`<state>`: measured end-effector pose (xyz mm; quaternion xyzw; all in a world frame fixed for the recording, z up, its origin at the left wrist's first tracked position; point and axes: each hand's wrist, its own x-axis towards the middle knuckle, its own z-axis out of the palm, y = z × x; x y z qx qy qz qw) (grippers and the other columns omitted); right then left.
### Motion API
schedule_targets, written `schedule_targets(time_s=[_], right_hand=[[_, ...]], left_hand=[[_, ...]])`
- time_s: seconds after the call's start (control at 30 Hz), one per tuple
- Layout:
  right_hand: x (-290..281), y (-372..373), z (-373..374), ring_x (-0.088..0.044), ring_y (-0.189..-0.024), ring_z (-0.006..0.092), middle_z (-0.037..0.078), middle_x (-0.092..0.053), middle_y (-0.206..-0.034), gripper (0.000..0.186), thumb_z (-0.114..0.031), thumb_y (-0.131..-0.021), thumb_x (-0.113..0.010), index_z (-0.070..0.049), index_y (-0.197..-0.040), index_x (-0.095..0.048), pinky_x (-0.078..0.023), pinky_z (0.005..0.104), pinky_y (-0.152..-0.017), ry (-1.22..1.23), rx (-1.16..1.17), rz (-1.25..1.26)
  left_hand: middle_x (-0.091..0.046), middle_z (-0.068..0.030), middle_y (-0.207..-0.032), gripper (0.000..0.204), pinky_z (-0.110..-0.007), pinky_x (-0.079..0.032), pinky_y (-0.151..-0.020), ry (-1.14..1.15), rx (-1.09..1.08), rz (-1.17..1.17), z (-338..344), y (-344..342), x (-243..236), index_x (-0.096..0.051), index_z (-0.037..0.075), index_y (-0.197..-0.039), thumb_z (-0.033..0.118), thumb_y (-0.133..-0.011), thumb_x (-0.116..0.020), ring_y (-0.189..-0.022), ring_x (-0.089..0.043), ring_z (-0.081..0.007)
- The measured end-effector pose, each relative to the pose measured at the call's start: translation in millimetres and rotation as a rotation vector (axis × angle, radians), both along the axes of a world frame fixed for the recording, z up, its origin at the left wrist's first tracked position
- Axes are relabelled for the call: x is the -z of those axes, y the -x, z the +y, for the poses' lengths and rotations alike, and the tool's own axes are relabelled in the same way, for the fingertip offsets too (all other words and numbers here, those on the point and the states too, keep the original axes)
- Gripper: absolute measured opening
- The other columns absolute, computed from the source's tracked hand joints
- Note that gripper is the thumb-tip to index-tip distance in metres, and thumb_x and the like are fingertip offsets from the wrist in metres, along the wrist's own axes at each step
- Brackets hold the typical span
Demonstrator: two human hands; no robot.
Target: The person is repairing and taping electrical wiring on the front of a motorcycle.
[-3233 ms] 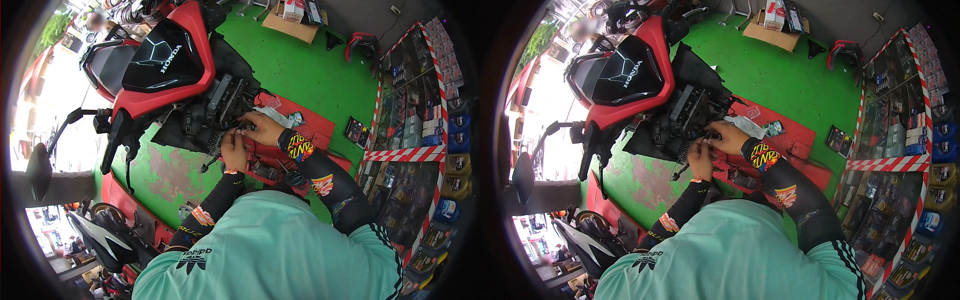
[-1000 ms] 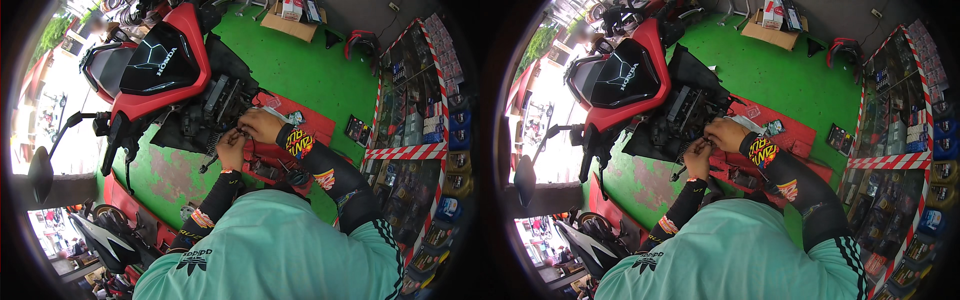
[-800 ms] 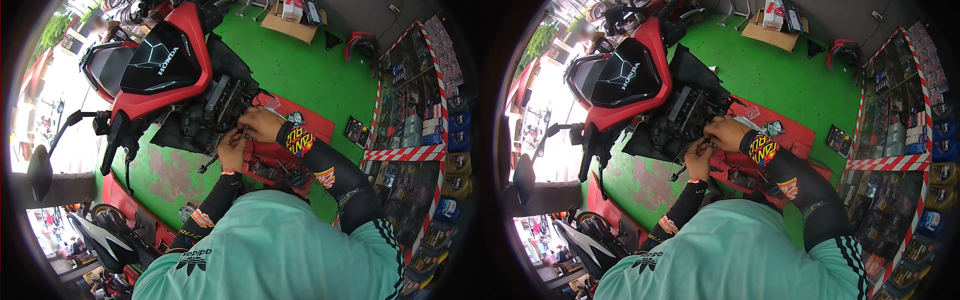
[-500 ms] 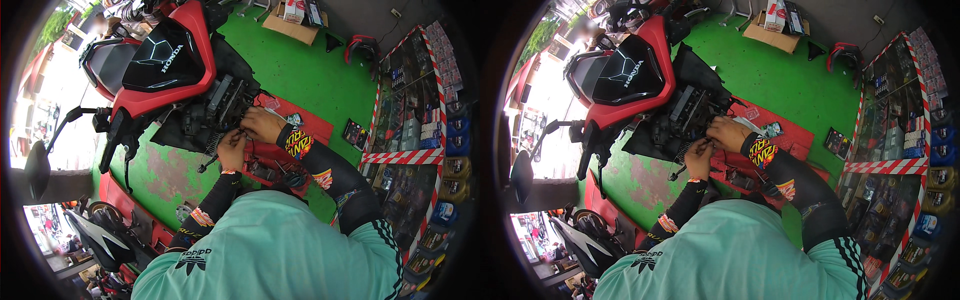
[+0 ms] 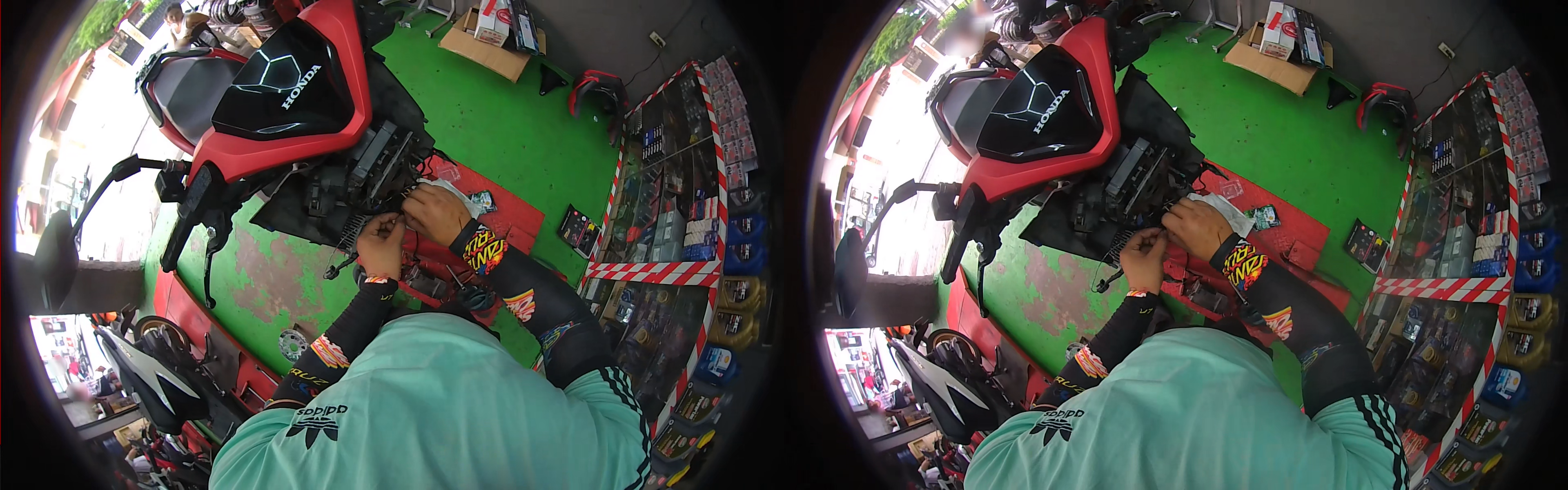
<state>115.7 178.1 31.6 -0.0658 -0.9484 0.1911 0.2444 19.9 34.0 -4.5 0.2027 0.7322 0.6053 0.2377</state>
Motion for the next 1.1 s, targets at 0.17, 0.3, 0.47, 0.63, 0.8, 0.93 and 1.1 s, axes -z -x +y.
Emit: schedule_targets(time_s=[0.17, 0.3, 0.47, 0.63, 0.8, 0.93, 1.1], right_hand=[[-1.3, 0.6, -5.7, -0.064, -0.087, 0.0283, 0.007, -0.063, -0.088, 0.019, -0.016, -0.077, -0.076, -0.009, -0.088, -0.062, -0.055, 0.0416, -0.074, -0.040, 0.038, 0.065], [0.3, 0.6, -7.9, -0.065, -0.084, 0.0273, 0.007, -0.064, -0.088, 0.019, -0.016, -0.077, -0.076, -0.008, -0.088, -0.063, -0.055, 0.0396, -0.071, -0.041, 0.079, 0.140], [4.5, -3.0, -9.1, -0.065, -0.083, 0.0273, 0.007, -0.065, -0.088, 0.018, -0.015, -0.077, -0.077, -0.008, -0.089, -0.065, -0.054, 0.0391, -0.071, -0.013, 0.082, 0.130], [4.0, -4.2, -12.1, -0.065, -0.082, 0.0270, 0.007, -0.065, -0.085, 0.016, -0.015, -0.078, -0.077, -0.008, -0.088, -0.066, -0.054, 0.0391, -0.072, -0.012, 0.069, 0.153], [8.7, -7.7, -13.3, -0.066, -0.085, 0.0268, 0.007, -0.068, -0.089, 0.015, -0.015, -0.079, -0.076, -0.007, -0.090, -0.069, -0.055, 0.0390, -0.074, -0.024, 0.071, 0.145], [6.7, -10.0, -10.8, -0.067, -0.087, 0.0271, 0.008, -0.071, -0.094, 0.015, -0.015, -0.080, -0.075, -0.007, -0.093, -0.070, -0.056, 0.0391, -0.076, -0.018, 0.057, 0.130], [-13.4, -8.8, -7.6, -0.069, -0.100, 0.0342, 0.015, -0.073, -0.104, 0.020, -0.017, -0.090, -0.072, -0.003, -0.104, -0.073, -0.056, 0.0434, -0.084, 0.489, 0.129, 0.013]], left_hand=[[-0.069, -0.0022, -0.073, 0.019, -0.024, -0.042, -0.054, 0.002, -0.047, -0.021, 2.3, 1.2, 1.9, -0.076, -0.003, -0.103, 0.013, -0.093, -0.076, -0.061, -0.056, -0.0051], [-0.070, -0.0023, -0.073, 0.020, -0.024, -0.043, -0.053, 0.017, -0.035, -0.010, 0.1, 1.5, 1.0, -0.077, -0.003, -0.102, 0.016, -0.095, -0.074, -0.059, -0.058, -0.0056], [-0.070, -0.0040, -0.072, 0.022, -0.026, -0.046, -0.047, 0.007, -0.050, -0.312, 2.3, -4.5, -23.7, -0.076, -0.002, -0.096, 0.019, -0.099, -0.069, -0.054, -0.063, -0.0095], [-0.071, -0.0052, -0.077, 0.022, -0.025, -0.046, -0.047, -0.056, -0.034, -0.356, 0.8, -3.4, -18.6, -0.073, -0.004, -0.104, 0.016, -0.100, -0.066, -0.057, -0.063, -0.0094], [-0.070, -0.0083, -0.084, 0.030, -0.025, -0.050, -0.058, -0.182, 0.035, -0.373, 0.5, -5.5, -19.9, -0.067, -0.010, -0.120, 0.011, -0.100, -0.066, -0.063, -0.064, -0.0121], [-0.069, -0.0042, -0.082, 0.030, -0.024, -0.045, -0.051, -0.159, 0.064, -0.321, 0.0, -2.8, -11.4, -0.067, -0.009, -0.121, 0.012, -0.101, -0.066, -0.059, -0.058, -0.0076], [-0.067, -0.0043, -0.082, 0.030, -0.025, -0.044, -0.051, -0.154, 0.048, -0.313, -3.0, -1.2, -0.9, -0.066, -0.008, -0.122, 0.014, -0.102, -0.064, -0.059, -0.058, -0.0077]])
